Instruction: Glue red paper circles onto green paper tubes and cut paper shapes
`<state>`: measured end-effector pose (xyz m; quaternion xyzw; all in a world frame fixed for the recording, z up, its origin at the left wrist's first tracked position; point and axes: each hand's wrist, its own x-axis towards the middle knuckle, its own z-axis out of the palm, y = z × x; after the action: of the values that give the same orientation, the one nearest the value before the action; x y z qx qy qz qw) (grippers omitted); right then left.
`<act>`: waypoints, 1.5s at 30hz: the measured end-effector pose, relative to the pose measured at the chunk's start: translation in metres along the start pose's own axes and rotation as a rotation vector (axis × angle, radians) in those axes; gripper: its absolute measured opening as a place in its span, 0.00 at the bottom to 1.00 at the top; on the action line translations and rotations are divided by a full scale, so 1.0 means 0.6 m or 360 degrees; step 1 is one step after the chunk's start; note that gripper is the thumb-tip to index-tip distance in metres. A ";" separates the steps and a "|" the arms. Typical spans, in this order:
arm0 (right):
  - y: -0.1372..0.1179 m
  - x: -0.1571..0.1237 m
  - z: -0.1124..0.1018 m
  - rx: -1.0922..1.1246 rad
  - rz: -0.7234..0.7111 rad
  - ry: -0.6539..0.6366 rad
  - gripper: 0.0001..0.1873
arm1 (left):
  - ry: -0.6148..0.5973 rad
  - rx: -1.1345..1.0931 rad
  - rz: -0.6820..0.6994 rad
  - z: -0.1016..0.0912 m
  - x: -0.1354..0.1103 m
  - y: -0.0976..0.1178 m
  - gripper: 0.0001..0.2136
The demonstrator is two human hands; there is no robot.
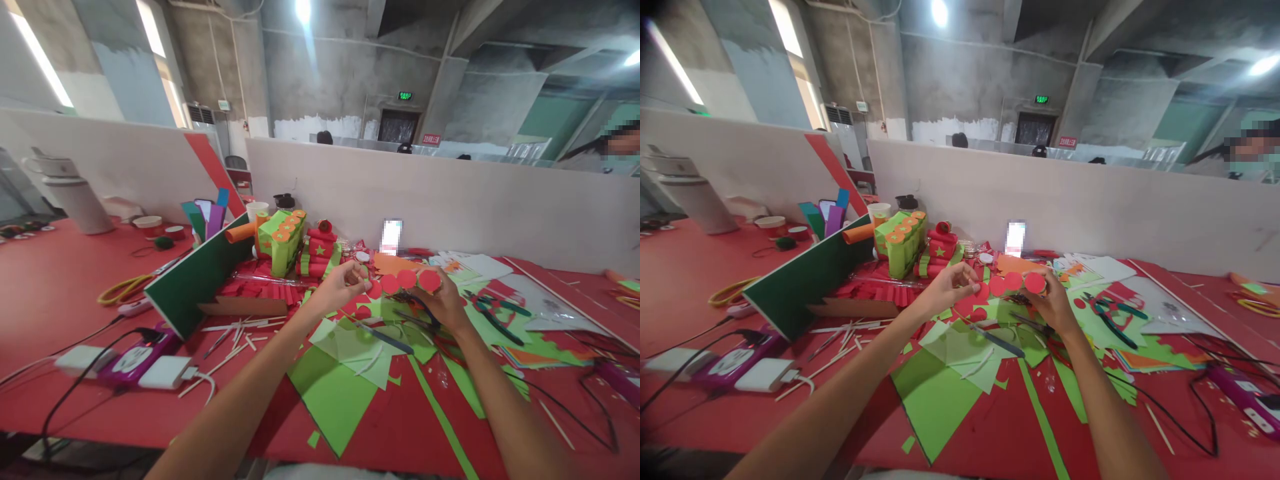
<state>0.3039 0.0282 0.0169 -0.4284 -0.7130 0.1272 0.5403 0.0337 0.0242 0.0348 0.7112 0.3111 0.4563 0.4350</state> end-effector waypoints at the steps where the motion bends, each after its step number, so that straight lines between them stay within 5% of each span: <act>1: 0.001 0.000 0.000 0.0007 0.0015 0.0000 0.20 | -0.0002 0.0004 0.0001 0.000 0.000 0.001 0.13; 34: 0.004 -0.001 0.000 -0.0070 -0.0003 -0.0008 0.17 | -0.0155 0.0205 0.0256 -0.004 -0.006 0.005 0.09; 45: 0.002 0.001 0.006 0.0278 0.0279 0.0036 0.23 | 0.0247 -0.0061 0.0296 -0.001 0.002 0.000 0.06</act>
<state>0.3011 0.0306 0.0153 -0.4418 -0.6530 0.2307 0.5703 0.0339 0.0255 0.0355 0.6910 0.2680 0.5541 0.3789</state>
